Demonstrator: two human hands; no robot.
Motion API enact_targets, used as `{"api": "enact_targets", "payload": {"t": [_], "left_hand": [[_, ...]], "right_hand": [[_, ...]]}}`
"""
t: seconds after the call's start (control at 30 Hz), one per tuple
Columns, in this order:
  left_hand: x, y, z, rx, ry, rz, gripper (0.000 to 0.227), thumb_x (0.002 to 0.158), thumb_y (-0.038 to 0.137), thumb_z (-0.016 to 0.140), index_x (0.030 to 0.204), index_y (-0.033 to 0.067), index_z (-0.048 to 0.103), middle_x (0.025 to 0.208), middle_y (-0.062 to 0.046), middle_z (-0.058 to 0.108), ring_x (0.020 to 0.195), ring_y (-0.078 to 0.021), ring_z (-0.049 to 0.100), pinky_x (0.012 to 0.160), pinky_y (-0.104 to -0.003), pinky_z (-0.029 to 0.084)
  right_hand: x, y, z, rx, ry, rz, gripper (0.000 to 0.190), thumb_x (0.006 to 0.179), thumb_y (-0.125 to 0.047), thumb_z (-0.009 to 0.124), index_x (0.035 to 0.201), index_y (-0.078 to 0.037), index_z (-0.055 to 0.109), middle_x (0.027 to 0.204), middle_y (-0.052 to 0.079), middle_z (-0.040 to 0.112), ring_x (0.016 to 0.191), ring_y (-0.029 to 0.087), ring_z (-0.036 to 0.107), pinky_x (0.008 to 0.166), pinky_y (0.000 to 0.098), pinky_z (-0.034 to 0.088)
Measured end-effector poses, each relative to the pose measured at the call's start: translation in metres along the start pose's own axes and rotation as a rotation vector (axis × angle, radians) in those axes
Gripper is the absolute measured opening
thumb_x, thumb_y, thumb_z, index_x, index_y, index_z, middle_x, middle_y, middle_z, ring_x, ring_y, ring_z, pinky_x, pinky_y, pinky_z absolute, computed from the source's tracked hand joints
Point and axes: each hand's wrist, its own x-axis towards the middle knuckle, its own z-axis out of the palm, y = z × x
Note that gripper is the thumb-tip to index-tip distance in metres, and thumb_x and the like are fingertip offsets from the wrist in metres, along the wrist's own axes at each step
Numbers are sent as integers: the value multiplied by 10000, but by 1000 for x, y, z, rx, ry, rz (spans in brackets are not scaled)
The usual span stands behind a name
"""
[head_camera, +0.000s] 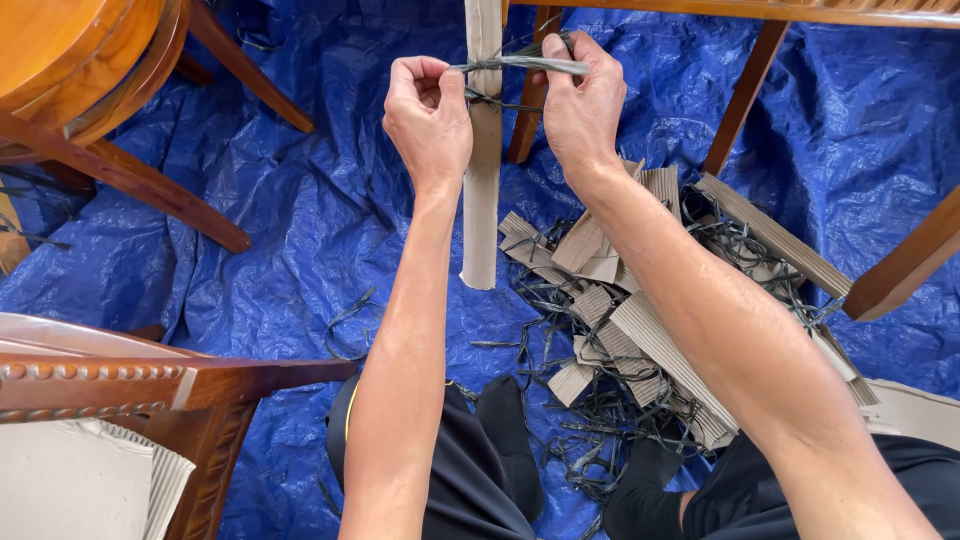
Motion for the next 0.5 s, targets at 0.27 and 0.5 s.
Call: {"api": "enact_targets", "payload": {"t": [0.27,0.5], "left_hand": [[10,3,-20,-19,-140,-22,100,914,45,706,987,26,642,902,-45,719,796,-101,687,758,-259,583],[1,32,-39,-25,-163,-2,202,924,10,653,1123,30,631,1059,-72,737,966,-143,723,898,-286,599]], "right_hand": [[-12,12,-30,132,-221,204,186,1062,-231,568,1026,-61,632,891,11,689,754,89,648,639,269,540],[-56,32,-109,-298,-603,260,222,1005,-203,598,1084,-3,654,935,82,731,848,140,715,710,315,542]]}}
